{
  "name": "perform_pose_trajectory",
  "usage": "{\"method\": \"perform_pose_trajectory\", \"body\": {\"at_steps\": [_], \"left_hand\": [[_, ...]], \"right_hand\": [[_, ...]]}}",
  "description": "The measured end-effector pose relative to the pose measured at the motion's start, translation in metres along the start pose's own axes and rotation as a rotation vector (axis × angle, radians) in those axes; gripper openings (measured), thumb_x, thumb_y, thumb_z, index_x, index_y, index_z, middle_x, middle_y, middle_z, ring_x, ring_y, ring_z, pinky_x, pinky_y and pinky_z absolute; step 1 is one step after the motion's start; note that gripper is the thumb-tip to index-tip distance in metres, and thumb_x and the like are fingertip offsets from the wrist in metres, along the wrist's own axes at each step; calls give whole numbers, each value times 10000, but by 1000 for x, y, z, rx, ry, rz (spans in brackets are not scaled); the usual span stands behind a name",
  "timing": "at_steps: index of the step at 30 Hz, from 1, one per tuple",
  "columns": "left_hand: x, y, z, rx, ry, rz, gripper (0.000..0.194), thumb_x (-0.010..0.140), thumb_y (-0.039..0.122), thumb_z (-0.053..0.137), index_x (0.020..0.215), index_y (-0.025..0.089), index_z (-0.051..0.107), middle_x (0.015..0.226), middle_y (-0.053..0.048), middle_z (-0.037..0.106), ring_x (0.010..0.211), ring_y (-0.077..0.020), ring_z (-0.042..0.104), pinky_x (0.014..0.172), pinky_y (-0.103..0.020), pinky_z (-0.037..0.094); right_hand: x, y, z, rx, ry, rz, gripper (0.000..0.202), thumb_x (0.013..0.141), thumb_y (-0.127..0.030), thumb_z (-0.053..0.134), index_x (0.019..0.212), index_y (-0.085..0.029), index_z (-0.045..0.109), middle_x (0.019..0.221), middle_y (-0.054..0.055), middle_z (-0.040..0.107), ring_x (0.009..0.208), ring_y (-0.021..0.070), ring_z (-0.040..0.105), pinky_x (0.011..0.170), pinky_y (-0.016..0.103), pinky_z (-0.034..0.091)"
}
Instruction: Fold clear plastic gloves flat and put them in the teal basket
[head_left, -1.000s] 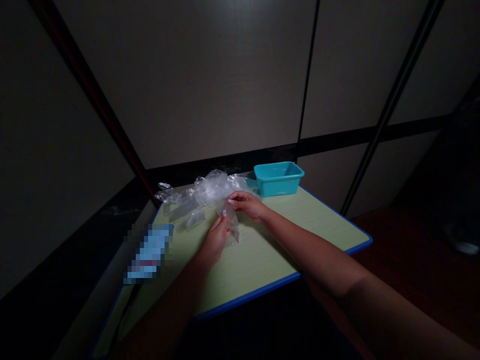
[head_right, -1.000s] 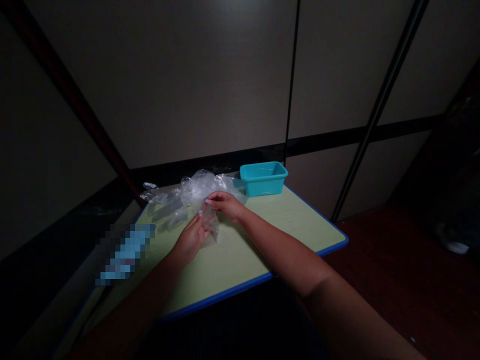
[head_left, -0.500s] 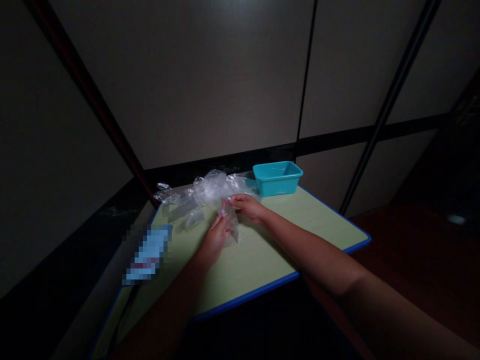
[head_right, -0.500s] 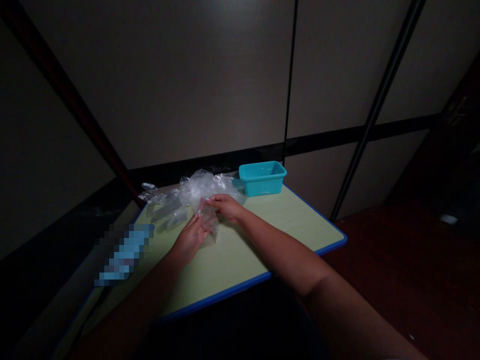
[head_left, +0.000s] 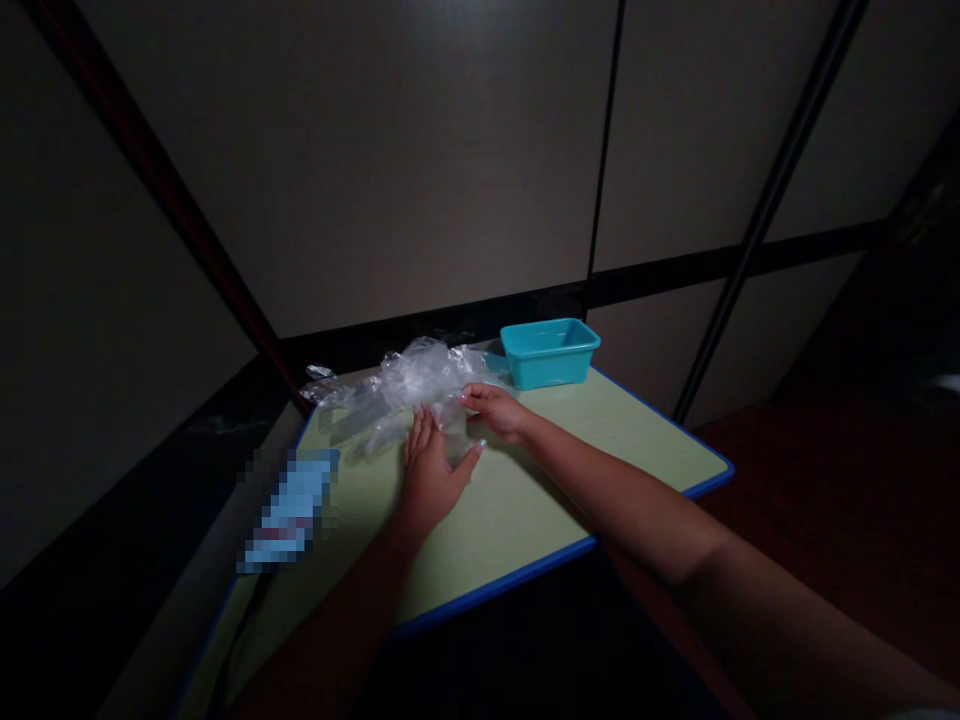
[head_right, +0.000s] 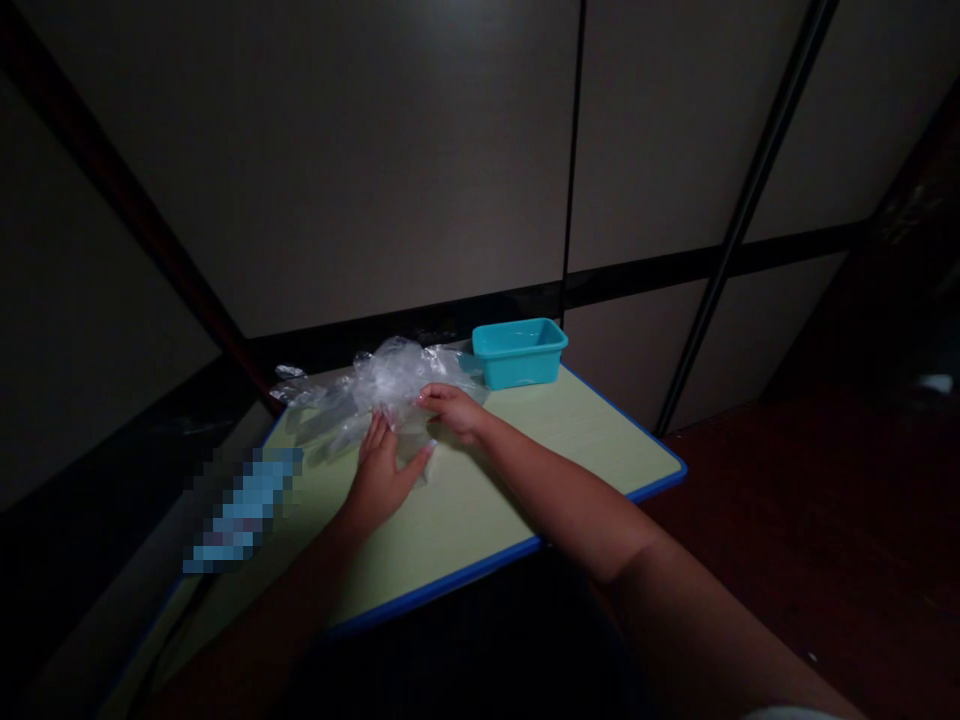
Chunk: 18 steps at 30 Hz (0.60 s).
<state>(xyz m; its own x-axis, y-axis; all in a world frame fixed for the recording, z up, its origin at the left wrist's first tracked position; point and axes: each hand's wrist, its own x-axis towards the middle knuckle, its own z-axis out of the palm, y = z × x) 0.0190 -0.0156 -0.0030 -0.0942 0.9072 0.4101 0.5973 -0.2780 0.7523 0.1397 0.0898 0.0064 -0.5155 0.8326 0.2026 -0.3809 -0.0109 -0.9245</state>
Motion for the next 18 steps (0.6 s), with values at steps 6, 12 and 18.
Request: {"method": "perform_pose_trajectory", "body": {"at_steps": [6, 12, 18], "left_hand": [[-4, -8, 10, 324, -60, -18, 569, 844, 433, 472, 1335, 153, 404, 1467, -190, 286, 1395, -281, 113, 1078, -538, 102], [-6, -13, 21, 347, -121, 28, 399, 892, 285, 343, 1235, 177, 515, 1369, -155, 462, 1357, -263, 255, 1091, -501, 100], [-10, -14, 25, 283, -182, 89, 387, 876, 264, 346, 1185, 154, 551, 1336, -160, 496, 1306, -281, 350, 1091, -481, 141]], "right_hand": [[-3, -3, -1, -11, -8, -11, 276, 601, -367, 762, 661, -185, 563, 707, -31, 568, 686, 115, 487, 638, 243, 358], [0, -1, -4, 23, -4, 5, 245, 632, -327, 750, 659, -189, 549, 749, -12, 611, 728, 132, 518, 669, 259, 371], [2, 2, -7, 62, -9, 10, 215, 651, -313, 726, 670, -191, 550, 704, -17, 607, 700, 135, 528, 665, 262, 376]]}}
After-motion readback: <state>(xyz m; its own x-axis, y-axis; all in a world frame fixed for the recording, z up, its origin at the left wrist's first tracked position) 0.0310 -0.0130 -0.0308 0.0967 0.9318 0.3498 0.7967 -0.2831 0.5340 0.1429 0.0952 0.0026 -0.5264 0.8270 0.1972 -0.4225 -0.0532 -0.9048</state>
